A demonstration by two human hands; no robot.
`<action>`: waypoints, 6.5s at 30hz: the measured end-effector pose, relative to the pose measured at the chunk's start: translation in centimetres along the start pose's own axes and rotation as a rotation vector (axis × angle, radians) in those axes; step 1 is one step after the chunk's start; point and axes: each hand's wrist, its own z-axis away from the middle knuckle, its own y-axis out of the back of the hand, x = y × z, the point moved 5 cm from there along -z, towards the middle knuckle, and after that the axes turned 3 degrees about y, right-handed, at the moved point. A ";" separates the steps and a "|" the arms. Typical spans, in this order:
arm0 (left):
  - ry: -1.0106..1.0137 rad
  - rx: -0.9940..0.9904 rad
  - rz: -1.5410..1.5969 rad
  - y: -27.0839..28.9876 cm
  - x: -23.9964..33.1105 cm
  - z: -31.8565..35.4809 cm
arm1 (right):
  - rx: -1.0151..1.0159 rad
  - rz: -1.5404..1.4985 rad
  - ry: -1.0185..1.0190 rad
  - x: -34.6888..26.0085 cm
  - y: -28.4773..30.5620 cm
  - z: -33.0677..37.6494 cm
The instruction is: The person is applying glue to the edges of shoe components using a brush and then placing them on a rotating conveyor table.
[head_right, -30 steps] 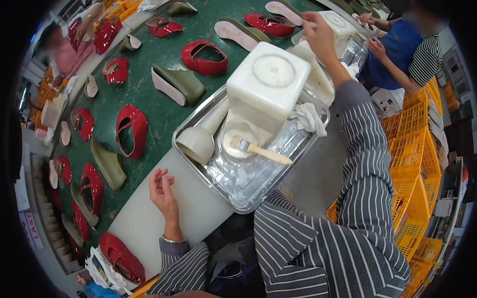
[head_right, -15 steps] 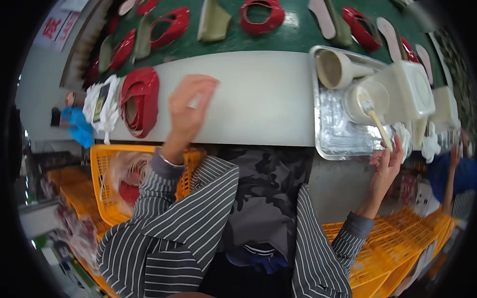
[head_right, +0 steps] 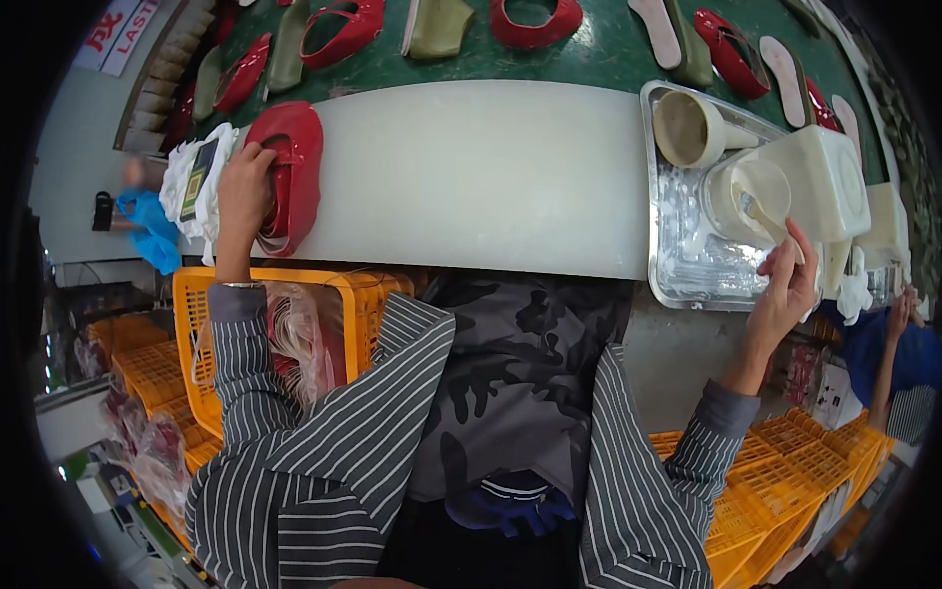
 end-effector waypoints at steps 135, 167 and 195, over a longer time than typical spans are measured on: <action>0.055 -0.538 2.412 4.5 38.2 -2.2 | 0.097 -0.244 0.034 -2.9 3.2 3.7; -0.121 0.394 2.057 8.3 37.9 -8.0 | 0.120 -0.435 0.141 -5.7 -1.8 2.3; -0.572 1.520 1.121 8.5 33.7 -7.9 | -0.053 -1.265 -0.563 -7.3 -4.1 6.2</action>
